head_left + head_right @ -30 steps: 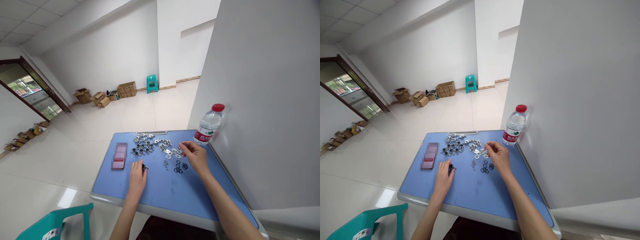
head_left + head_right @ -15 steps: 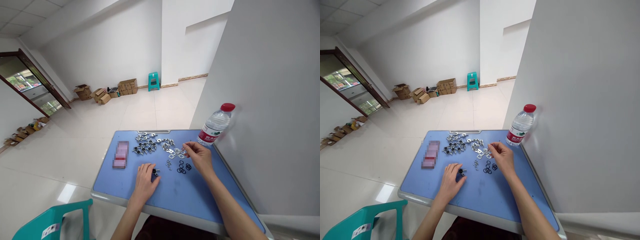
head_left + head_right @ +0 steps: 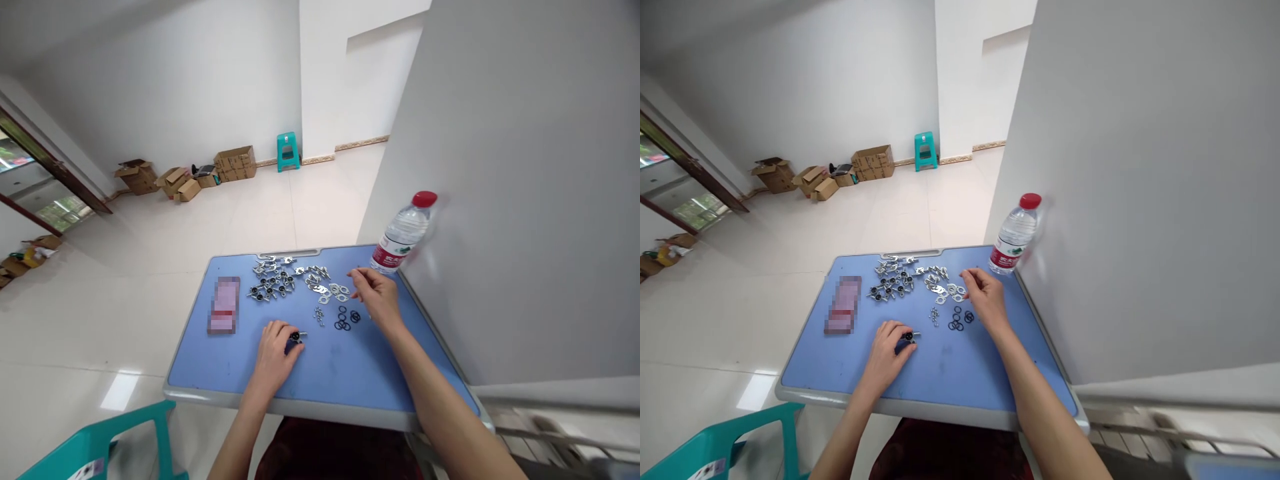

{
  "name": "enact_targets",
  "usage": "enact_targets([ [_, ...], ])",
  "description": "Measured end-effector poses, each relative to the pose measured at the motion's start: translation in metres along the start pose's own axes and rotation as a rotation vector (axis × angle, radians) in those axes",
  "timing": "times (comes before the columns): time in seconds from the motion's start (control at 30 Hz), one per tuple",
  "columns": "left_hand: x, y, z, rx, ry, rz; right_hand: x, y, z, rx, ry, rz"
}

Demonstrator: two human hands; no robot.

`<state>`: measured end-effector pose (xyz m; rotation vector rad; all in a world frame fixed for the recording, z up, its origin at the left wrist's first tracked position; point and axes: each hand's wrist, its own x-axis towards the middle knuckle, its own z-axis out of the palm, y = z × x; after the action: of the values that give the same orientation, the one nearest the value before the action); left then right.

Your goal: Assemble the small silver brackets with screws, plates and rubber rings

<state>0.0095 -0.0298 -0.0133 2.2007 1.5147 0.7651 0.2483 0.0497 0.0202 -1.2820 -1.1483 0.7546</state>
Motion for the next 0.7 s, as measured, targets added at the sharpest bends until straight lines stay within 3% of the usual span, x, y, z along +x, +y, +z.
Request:
enact_targets([
  [0.3, 0.0025, 0.0015, -0.0004, -0.051, -0.063, 0.012, 0.0005, 0.0011, -0.0008, -0.023, -0.019, 0.001],
  [0.7, 0.0013, 0.0036, -0.002, -0.025, -0.041, 0.056, -0.0015, -0.004, -0.0009, -0.077, -0.06, 0.003],
])
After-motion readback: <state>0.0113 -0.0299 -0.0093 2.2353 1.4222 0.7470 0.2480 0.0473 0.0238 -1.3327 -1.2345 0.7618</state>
